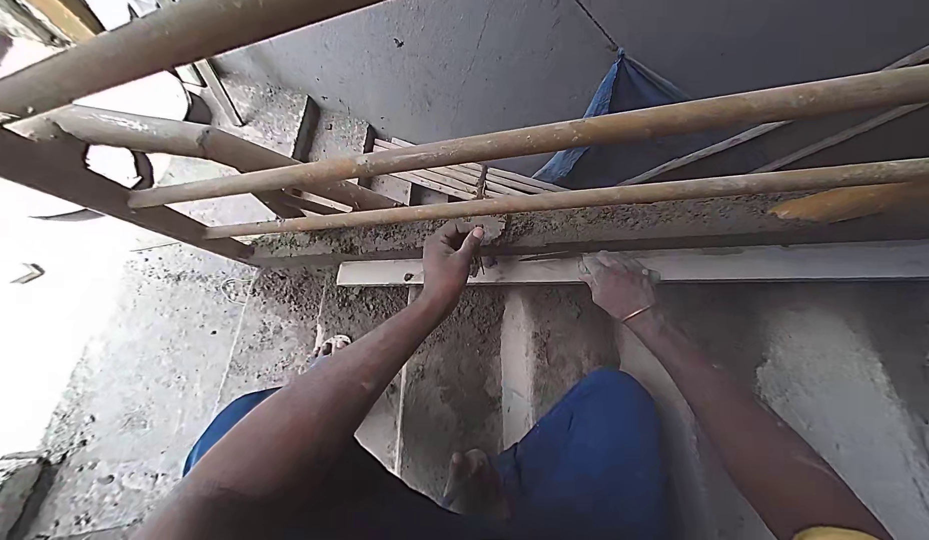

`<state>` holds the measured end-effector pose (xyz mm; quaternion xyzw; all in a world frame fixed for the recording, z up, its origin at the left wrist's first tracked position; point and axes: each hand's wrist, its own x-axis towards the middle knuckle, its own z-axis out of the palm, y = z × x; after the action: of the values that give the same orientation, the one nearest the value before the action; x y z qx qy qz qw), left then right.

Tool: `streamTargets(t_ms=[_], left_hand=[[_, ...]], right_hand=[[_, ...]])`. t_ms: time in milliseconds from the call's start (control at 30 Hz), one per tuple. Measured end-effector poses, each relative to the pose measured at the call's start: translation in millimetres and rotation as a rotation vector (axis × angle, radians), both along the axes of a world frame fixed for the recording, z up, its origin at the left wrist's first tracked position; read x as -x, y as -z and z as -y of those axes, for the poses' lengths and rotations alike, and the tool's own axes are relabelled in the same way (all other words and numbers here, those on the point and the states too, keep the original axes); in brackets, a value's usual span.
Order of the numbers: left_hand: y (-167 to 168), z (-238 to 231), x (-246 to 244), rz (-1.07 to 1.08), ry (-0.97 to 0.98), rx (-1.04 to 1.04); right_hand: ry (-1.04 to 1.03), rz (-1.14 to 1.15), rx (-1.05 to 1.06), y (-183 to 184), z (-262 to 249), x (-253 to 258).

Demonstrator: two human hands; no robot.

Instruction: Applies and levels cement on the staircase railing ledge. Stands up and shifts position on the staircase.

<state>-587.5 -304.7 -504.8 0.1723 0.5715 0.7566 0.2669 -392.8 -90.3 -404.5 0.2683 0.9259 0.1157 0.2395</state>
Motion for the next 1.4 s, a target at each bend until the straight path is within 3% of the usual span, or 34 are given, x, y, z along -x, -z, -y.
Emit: streamTargets(t_ms=[133, 333, 433, 533, 633, 700, 1400], left_hand=[[-1, -3, 2, 0.018, -0.021, 0.009], [-7, -2, 7, 0.042, -0.052, -0.044], [-9, -2, 9, 0.046, -0.052, -0.052], [-7, -1, 11, 0.059, -0.055, -0.046], [-6, 1, 11, 0.015, -0.014, -0.088], [-7, 1, 8, 0.009, 0.012, -0.121], [-10, -51, -26, 0.262, 0.059, -0.254]], right_hand=[[0.103, 0.029, -0.026, -5, -9, 11], [0.196, 0.017, -0.105, -37, -22, -19], [0.243, -0.031, -0.022, -50, -6, -29], [0.465, -0.279, 0.371, -32, 38, -37], [0.91, -0.731, 1.06, 17, 103, -40], [1.088, -0.861, 1.238, 37, 133, -31], [1.131, -1.014, 1.212, 50, 141, 4]])
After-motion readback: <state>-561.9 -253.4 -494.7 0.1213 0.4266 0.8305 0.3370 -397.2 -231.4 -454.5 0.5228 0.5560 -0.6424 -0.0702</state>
